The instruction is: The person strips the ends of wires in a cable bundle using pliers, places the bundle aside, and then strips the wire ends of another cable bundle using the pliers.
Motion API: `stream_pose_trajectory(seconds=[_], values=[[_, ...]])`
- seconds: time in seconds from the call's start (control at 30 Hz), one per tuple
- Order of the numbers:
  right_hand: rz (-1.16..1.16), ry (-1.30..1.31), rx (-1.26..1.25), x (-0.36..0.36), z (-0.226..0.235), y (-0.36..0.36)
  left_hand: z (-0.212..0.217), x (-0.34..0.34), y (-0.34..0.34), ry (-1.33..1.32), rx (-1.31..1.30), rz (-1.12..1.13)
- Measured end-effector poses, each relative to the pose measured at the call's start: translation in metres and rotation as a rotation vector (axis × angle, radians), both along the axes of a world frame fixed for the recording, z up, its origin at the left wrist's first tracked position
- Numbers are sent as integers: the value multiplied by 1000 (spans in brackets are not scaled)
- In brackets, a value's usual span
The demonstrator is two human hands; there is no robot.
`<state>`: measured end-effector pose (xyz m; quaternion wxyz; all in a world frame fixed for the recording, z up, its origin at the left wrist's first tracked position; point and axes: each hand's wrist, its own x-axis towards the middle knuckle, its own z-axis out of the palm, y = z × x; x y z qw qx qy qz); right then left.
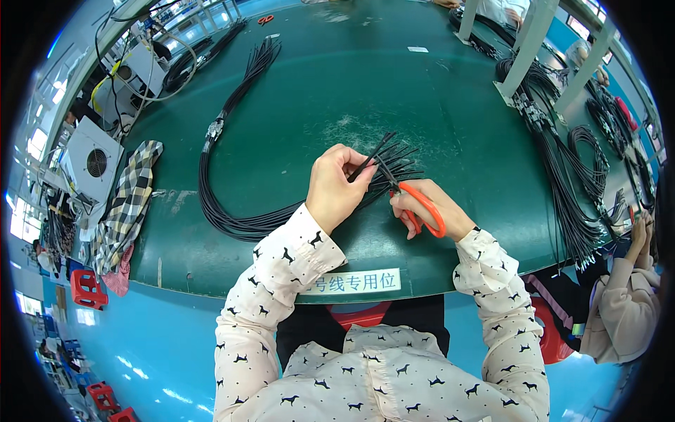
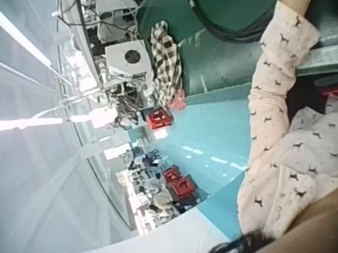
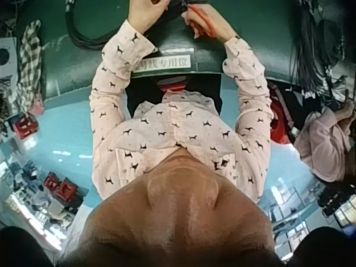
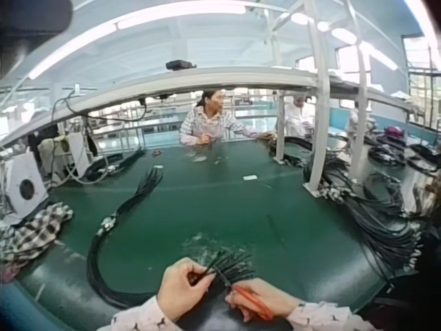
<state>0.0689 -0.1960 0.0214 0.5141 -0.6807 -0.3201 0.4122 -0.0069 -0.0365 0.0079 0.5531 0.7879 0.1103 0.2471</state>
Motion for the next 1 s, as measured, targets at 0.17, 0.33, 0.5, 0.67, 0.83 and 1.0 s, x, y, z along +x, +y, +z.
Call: stream_pose_trajectory(seconds=[0.17, 0.33, 0.5, 0.67, 0.83, 1.0], values=[[-39, -25, -24, -1, -3, 1, -4, 1, -8, -56, 177, 55], [-35, -36, -31, 2, -7, 1, -3, 0, -16, -100, 318, 100], [-42, -52, -54, 4, -11, 1, -5, 1, -19, -125, 359, 115], [-34, -65, -50, 4, -10, 1, -9, 2, -14, -84, 297, 98], [-61, -43, -76, 2, -8, 1, -6, 5, 2, 121, -70, -89], [-57, -45, -59, 3, -7, 2, 4, 2, 16, 313, -463, -292]])
